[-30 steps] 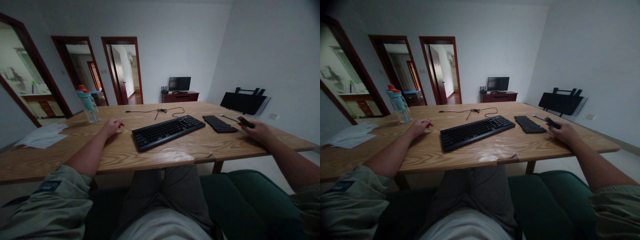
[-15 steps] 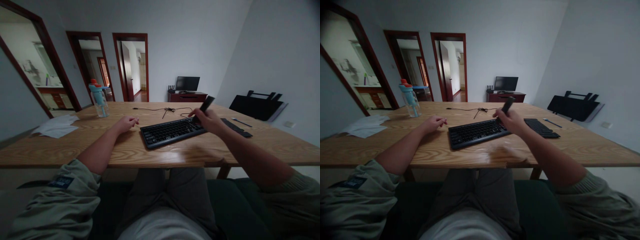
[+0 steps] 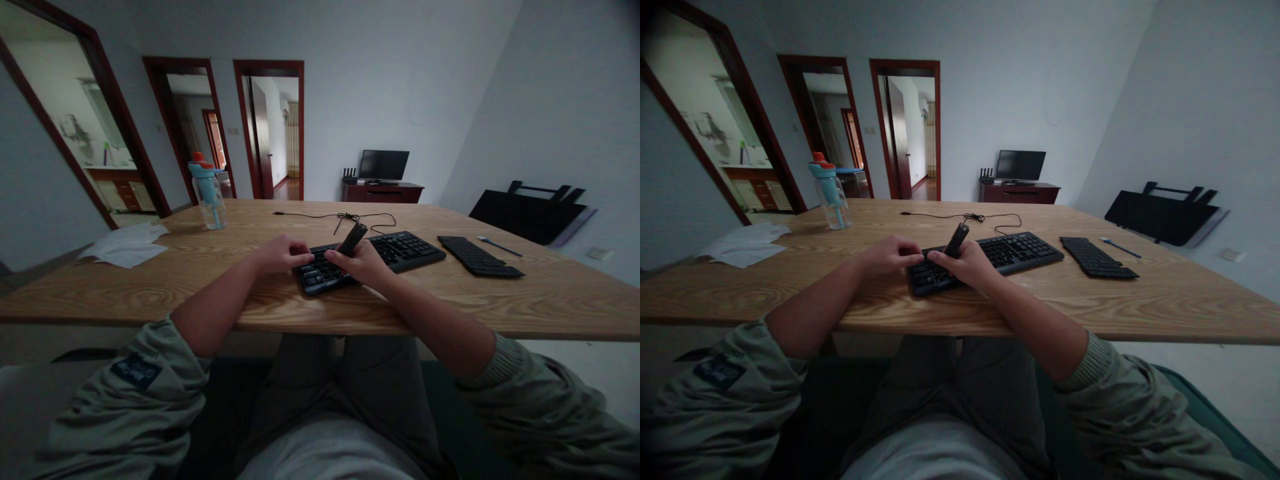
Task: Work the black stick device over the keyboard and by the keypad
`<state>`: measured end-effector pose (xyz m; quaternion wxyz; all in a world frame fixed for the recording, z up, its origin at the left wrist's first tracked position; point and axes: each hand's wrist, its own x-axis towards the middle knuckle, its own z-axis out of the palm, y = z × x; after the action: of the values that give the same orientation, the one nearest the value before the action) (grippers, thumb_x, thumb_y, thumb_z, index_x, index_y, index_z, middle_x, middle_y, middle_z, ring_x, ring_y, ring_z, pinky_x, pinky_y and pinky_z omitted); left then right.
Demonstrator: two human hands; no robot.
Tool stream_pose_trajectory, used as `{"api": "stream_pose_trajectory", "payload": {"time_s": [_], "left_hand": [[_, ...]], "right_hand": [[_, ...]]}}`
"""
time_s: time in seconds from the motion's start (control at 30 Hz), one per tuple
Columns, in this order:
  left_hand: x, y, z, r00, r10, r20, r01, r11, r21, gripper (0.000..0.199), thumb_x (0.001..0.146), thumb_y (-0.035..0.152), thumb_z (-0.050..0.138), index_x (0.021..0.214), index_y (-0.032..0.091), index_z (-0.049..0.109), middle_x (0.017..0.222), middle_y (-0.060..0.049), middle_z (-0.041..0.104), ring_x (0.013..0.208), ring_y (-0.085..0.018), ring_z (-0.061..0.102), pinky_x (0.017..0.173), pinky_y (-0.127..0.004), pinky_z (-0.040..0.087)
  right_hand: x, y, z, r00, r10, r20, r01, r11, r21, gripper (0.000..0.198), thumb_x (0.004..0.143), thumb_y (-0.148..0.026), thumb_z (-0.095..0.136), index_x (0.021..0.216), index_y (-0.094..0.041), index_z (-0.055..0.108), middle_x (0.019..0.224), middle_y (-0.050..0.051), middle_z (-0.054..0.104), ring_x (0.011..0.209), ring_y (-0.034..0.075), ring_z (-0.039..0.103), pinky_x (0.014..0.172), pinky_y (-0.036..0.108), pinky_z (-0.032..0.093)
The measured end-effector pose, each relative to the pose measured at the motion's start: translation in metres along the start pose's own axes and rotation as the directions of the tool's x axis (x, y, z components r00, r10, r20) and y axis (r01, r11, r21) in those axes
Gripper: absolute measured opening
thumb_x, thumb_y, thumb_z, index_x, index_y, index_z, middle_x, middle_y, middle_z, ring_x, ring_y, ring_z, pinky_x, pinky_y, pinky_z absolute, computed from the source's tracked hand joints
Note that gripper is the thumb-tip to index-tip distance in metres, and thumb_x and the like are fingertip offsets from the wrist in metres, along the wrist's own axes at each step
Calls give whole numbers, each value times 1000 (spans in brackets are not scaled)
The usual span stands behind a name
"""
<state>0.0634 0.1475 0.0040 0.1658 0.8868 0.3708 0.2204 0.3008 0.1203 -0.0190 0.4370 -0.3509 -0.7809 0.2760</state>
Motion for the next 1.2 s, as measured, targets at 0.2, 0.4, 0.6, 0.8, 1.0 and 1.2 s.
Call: {"api": "stream_pose_trajectory", "payload": {"time_s": [0.2,0.4,0.6,0.8,1.0,1.2], "left_hand": [[0,2,5,999,27,26,-25,998,-65,35,85,47,63,86,14,72,78,-4,71,69,-15,60,63,-26,43],[-3,17,12,991,76,106,-67,994,-87,34,77,47,72,85,14,72,65,1,61,59,-11,51,54,-24,35],[-2,19,18,985,126,121,-124,992,-22,28,79,44,70,85,16,72,68,1,63,60,-11,52,55,-24,35],[-1,16,15,985,143,97,-147,988,38,26,84,35,64,97,17,77,77,-2,70,67,-13,58,62,-25,40],[0,12,13,988,141,68,-144,989,41,24,84,35,64,93,17,78,79,-3,73,68,-14,60,63,-24,41],[-2,11,13,993,104,53,-105,994,14,25,81,37,66,89,15,76,73,-3,70,63,-13,57,59,-24,39]], "right_hand": [[-1,4,6,1000,10,4,-10,1000,11,49,80,-62,67,69,-15,67,57,2,57,55,13,50,51,24,36],[1,3,4,997,-31,74,32,999,-5,46,81,-59,68,78,-14,73,67,4,65,61,14,55,54,24,38],[0,1,2,993,-52,104,50,998,26,40,81,-55,69,80,-15,73,69,4,66,63,14,56,56,24,40],[0,4,1,994,-87,70,90,995,-34,29,81,-45,70,83,-16,70,72,3,65,66,14,56,59,25,42],[2,1,2,999,-22,48,26,996,-83,24,82,-37,63,69,-17,65,59,0,59,57,12,50,54,24,39],[2,-1,2,997,9,78,-4,998,-60,23,82,-35,63,67,-17,63,57,-1,57,55,11,50,53,24,40]]}}
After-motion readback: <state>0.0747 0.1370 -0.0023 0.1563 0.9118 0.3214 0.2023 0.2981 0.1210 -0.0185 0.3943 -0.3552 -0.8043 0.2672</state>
